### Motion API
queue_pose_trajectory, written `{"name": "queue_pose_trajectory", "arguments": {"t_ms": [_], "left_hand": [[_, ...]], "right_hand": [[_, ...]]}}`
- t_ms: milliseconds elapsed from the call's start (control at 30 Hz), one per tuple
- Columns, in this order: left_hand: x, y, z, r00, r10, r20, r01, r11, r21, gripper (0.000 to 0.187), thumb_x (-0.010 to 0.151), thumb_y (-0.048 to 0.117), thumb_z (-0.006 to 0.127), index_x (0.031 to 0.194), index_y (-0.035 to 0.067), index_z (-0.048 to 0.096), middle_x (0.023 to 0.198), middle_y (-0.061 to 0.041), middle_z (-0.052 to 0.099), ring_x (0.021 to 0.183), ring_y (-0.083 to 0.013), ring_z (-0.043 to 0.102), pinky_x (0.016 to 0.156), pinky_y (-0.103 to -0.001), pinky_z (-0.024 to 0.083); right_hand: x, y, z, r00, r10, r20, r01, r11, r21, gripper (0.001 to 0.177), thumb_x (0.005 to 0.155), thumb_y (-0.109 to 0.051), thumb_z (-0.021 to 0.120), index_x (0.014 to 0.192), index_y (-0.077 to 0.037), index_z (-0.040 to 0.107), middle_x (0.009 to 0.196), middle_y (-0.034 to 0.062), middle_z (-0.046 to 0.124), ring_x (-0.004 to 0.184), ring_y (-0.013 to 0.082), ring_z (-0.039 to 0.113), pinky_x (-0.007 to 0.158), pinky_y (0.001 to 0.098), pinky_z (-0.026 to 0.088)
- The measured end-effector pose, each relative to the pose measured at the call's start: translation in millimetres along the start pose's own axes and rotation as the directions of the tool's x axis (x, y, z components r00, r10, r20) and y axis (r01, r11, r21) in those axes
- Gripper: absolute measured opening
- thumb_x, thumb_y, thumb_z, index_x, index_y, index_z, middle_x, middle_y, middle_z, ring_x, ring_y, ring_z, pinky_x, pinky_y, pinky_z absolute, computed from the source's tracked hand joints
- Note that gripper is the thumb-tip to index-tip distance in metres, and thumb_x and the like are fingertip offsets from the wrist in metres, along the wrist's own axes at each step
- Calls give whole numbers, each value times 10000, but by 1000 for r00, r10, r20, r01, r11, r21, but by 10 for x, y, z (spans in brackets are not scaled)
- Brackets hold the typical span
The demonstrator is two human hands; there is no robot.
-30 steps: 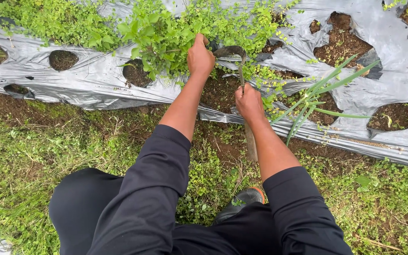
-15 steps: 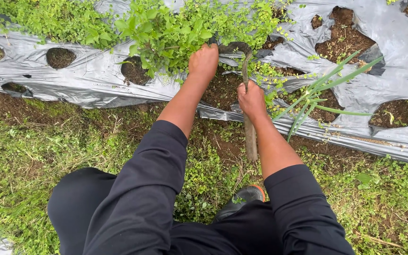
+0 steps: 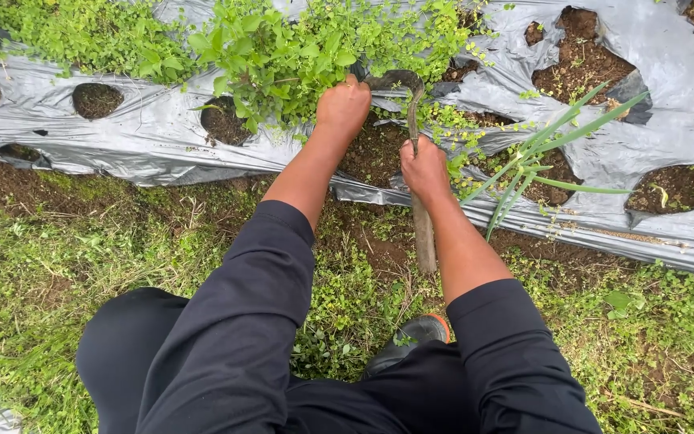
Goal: The person sits on the ground and uses a hoe to remove weeds growing around plants in a garden bed covered with plastic mulch. They repeatedly strike the soil with the hoe and pull out the weeds by hand, discarding them onto the ground.
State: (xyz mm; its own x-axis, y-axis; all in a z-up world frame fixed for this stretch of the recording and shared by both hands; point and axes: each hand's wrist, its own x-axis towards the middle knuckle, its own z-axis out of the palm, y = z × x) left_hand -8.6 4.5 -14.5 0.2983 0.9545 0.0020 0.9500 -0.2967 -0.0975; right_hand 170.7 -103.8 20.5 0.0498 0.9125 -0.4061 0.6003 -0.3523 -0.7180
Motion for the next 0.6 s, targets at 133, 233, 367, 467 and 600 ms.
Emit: {"name": "queue_pose_trajectory", "arguments": {"t_ms": [133, 233, 367, 467, 600], "left_hand": [[-13, 24, -118, 995, -37, 89, 42, 997, -62, 179, 961, -20, 579, 1099, -28, 692, 1325, -275, 606, 619, -238, 706, 478, -399, 614], [-4, 19, -90, 995, -87, 51, 92, 991, -97, 205, 933, -20, 583, 1119, -29, 668, 1280, -283, 614, 671, -292, 743, 507, -435, 617], [2, 58, -100, 993, -85, 86, 89, 995, -39, 251, 920, -13, 642, 1167, -57, 652, 1330, -323, 585, 639, -241, 734, 471, -385, 615], [56, 103, 82, 991, -118, 63, 117, 993, 22, 269, 935, 49, 624, 1182, -49, 659, 1335, -315, 593, 668, -247, 733, 453, -398, 612], [49, 190, 111, 980, -193, 37, 192, 981, 29, 479, 817, 146, 785, 1232, -38, 633, 1298, -266, 615, 843, -264, 722, 550, -401, 634]], "right_hand": [[-48, -56, -23, 1000, 9, 15, -9, 1000, -12, 311, 1127, -278, 392, 1012, -50, 570, 796, 32, 545, 623, 160, 544, 520, 345, 502], [-65, -82, -38, 1000, 9, 5, -9, 1000, -13, 327, 1127, -274, 389, 1016, -24, 567, 791, 60, 564, 568, 180, 570, 455, 357, 521], [-58, -72, -32, 1000, -4, -19, 3, 999, -40, 339, 1113, -294, 389, 951, -50, 559, 777, 76, 573, 602, 205, 557, 509, 412, 462], [-87, -108, -52, 1000, 2, -17, -2, 1000, -31, 334, 1113, -286, 387, 939, -51, 549, 767, 79, 572, 576, 210, 566, 484, 408, 470], [-64, -75, -34, 1000, -8, -23, 7, 999, -40, 345, 1108, -295, 378, 912, -57, 533, 758, 73, 552, 572, 209, 557, 494, 429, 445]]}}
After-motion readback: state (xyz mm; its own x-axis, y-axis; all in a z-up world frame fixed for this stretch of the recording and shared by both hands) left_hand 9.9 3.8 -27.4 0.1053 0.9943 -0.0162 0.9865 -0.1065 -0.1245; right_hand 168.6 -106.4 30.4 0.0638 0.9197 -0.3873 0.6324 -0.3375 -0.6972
